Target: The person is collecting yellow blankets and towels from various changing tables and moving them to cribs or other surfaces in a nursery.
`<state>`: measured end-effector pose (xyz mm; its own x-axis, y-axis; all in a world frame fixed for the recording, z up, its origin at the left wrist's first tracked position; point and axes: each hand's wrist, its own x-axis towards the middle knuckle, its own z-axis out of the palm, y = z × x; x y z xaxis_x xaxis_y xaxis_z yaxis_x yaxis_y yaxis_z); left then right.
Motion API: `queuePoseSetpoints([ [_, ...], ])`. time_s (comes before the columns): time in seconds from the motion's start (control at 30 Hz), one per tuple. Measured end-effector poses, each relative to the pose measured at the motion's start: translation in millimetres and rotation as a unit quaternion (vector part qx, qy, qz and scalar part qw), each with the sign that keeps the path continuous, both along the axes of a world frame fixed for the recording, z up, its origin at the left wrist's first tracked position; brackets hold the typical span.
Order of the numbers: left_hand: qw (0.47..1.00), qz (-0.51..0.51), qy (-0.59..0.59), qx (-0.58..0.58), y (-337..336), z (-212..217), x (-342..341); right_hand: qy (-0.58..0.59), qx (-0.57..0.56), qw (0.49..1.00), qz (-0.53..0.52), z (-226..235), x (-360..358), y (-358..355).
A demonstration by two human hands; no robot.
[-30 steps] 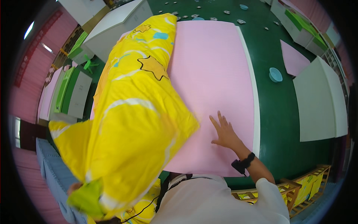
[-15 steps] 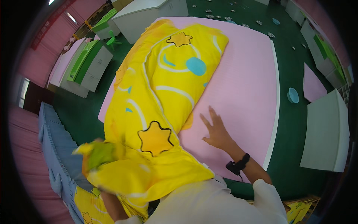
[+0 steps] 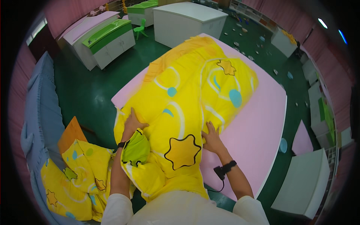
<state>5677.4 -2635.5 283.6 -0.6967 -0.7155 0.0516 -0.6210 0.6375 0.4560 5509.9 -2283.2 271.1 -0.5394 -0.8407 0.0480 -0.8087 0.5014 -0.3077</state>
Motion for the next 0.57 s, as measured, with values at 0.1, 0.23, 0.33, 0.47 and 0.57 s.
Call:
queuePoseSetpoints([
  [0.1,0.987,-0.017,-0.089,0.133,-20,-10,2,0.009,0.011,1.000,0.019,-2,5,7],
  [0.23,0.995,-0.074,-0.022,0.062,-34,-34,10,-0.015,-0.033,0.998,0.052,18,12,15],
  [0.33,0.977,-0.189,0.044,0.086,-48,-27,24,-0.011,-0.163,0.986,0.040,47,27,2],
  [0.47,0.945,-0.211,0.237,0.084,21,70,45,0.079,-0.231,0.970,0.021,114,44,-7],
  [0.57,0.932,-0.200,0.295,0.060,77,170,82,0.118,-0.330,0.935,0.051,142,46,-19],
])
